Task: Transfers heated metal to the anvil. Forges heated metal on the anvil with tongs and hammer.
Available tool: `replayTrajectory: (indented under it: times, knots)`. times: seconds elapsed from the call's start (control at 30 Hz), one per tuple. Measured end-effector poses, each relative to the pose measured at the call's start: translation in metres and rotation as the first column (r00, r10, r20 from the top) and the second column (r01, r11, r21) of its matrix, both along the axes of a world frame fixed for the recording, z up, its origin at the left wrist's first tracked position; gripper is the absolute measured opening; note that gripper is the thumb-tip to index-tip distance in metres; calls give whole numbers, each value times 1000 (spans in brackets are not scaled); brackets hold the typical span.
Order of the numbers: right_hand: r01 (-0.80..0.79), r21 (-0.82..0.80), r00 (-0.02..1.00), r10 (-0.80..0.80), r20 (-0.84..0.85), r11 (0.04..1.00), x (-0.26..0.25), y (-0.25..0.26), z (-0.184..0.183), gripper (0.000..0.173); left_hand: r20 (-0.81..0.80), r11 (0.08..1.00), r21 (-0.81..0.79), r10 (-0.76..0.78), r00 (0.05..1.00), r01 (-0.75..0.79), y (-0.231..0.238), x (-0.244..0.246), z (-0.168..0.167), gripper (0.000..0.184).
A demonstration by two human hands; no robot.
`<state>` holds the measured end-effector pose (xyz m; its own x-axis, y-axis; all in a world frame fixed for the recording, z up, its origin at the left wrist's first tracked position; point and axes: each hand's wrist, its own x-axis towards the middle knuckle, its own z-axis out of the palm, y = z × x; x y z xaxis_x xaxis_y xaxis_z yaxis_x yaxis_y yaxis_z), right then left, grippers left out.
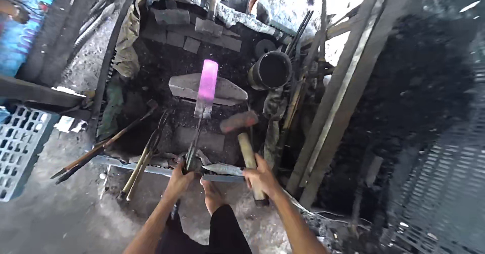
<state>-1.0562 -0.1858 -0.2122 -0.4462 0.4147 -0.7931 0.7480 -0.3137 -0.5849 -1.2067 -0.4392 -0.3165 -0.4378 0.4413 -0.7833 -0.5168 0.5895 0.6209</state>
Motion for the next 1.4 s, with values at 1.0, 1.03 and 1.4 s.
replayTrajectory:
  times: [1.0, 1.03, 1.4]
  knots:
    - [-51, 93, 980, 32, 196, 994, -57, 19, -27, 58, -57, 919, -331, -244, 968, 213, -49, -34, 3, 25]
    - [-27, 23, 981, 22, 193, 999, -49, 11, -41, 55, -9, 958, -242, -160, 987, 153, -42, -32, 7, 20]
    - [-362, -167, 830, 399, 391, 917, 32, -65, -174, 57, 875, 496, 484, -274, 399, -721, 0, 11, -46, 38]
